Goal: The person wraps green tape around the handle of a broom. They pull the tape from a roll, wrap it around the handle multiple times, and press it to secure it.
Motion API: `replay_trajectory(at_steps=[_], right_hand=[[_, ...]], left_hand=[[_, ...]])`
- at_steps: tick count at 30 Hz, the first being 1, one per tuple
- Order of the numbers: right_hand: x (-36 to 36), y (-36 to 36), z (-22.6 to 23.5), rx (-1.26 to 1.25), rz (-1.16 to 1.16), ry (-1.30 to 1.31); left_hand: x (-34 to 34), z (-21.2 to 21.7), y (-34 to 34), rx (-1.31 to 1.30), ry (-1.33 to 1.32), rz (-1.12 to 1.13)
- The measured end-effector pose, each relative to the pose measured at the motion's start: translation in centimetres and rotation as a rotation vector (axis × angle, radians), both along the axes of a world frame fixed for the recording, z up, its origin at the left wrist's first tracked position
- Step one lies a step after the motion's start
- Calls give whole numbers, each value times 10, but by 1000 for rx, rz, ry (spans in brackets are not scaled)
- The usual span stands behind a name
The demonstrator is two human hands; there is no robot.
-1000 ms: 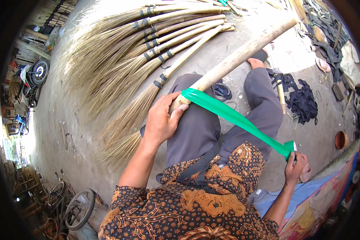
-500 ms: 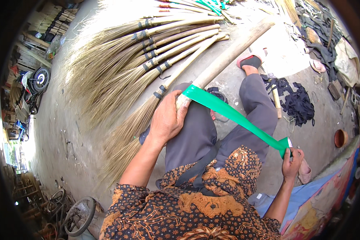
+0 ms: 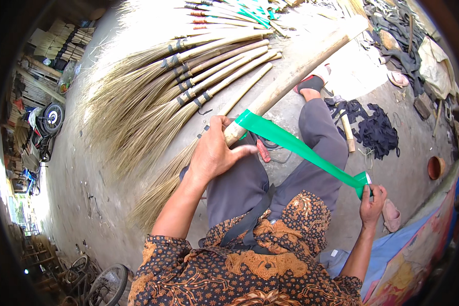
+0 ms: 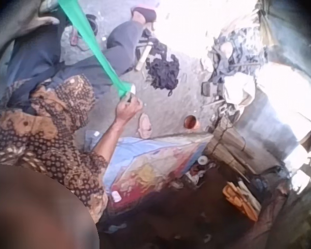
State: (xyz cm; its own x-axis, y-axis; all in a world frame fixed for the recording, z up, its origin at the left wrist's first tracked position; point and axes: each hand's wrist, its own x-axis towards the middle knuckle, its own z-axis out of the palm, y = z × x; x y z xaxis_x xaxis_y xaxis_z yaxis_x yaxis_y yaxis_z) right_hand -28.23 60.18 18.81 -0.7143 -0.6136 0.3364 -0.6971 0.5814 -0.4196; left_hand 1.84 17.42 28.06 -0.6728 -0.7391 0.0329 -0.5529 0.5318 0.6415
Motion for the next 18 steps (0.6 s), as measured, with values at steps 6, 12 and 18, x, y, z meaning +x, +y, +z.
replay_trajectory(at_steps=[6,12,18], right_hand=[[1,-3,-4,-1,32,11],[4,-10,1,-23,38,17],[6,-9,-2,-48,3,26]], left_hand=[[-5,-6,-7,-185,64,-137],[-10,-6,-12,27,54,-169],[-29,5,-19,459,-28,-59]])
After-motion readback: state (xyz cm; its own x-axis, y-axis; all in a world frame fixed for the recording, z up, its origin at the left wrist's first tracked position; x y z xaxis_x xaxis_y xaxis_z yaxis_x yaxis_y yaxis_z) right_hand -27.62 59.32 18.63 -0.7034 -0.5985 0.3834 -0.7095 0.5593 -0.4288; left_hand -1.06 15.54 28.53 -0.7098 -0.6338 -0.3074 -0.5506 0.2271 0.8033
